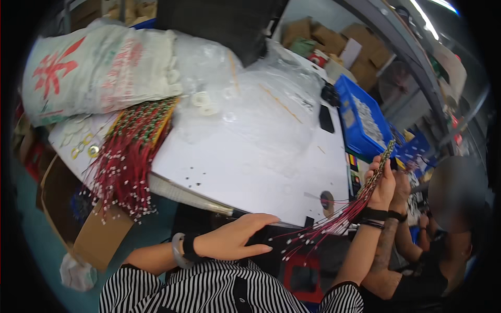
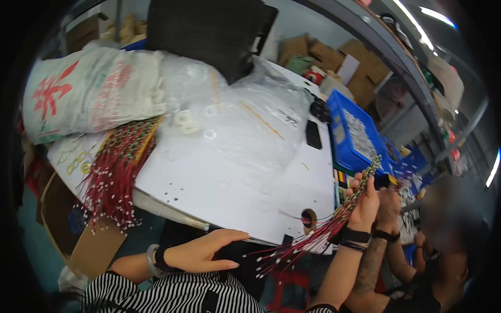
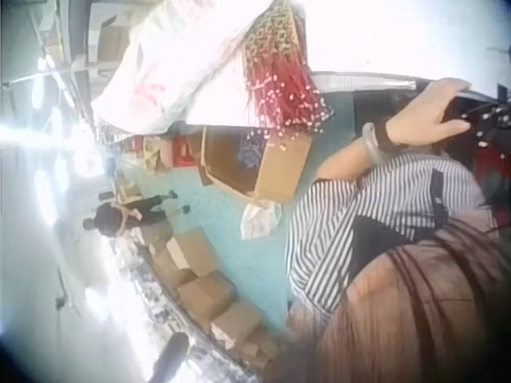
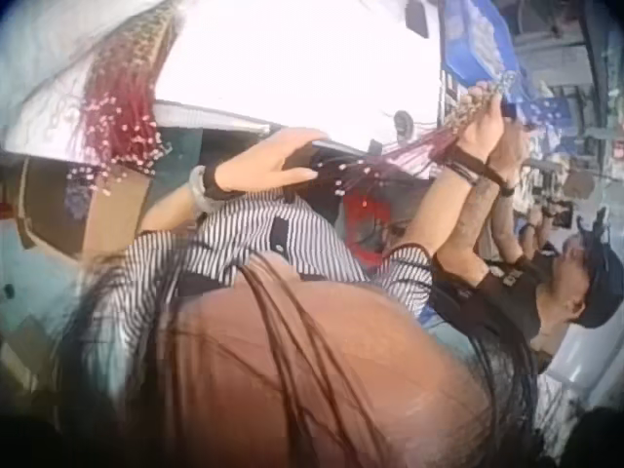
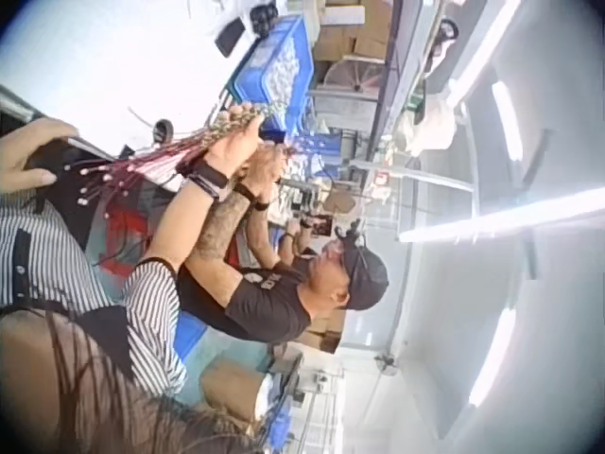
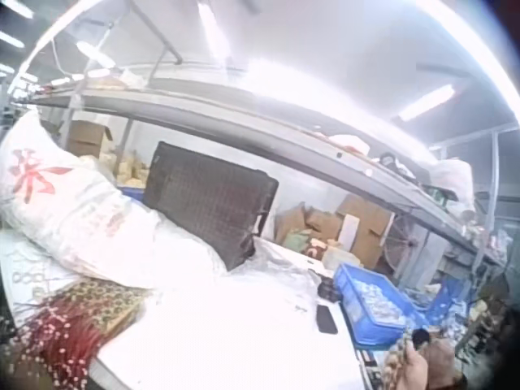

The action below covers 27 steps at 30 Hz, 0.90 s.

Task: Manually assemble and sort electrical wiring and small plastic components at a factory workstation.

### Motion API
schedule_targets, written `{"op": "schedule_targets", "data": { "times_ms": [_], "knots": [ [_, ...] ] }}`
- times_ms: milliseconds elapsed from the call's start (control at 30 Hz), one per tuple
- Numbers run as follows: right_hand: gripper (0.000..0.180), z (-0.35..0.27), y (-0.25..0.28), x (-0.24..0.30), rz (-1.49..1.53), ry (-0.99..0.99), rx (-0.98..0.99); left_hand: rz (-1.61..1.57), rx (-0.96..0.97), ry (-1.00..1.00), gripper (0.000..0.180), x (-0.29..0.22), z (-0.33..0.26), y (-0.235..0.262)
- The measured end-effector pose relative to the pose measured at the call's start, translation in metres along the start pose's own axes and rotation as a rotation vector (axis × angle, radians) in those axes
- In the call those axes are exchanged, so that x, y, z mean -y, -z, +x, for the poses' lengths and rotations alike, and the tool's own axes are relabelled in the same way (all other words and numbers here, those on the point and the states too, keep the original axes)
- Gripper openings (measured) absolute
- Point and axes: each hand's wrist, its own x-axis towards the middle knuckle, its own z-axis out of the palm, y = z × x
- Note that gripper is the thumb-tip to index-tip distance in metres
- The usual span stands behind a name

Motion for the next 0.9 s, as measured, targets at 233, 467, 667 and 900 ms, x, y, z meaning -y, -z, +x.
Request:
{"op": "schedule_targets", "data": {
  "times_ms": [233, 467, 667, 900],
  "knots": [
    [0.028, 0.101, 0.041, -0.066, -0.379, -0.288, -0.371, -0.16, 0.399, 0.35, 0.05, 0.015, -0.026, 0.01],
    [0.035, 0.125, 0.119, -0.121, -1.038, -0.206, -0.365, 0.702, -0.476, 0.334, 0.037, -0.022, -0.059, 0.127],
    [0.048, 0.127, 0.115, -0.133, -1.753, 0.042, -0.242, 1.511, -0.736, 0.48, 0.051, 0.018, -0.087, 0.185],
    [0.037, 0.068, -0.001, -0.092, -1.633, 0.097, 0.134, 1.368, -0.671, 0.55, 0.046, 0.024, -0.097, 0.193]
  ]
}}
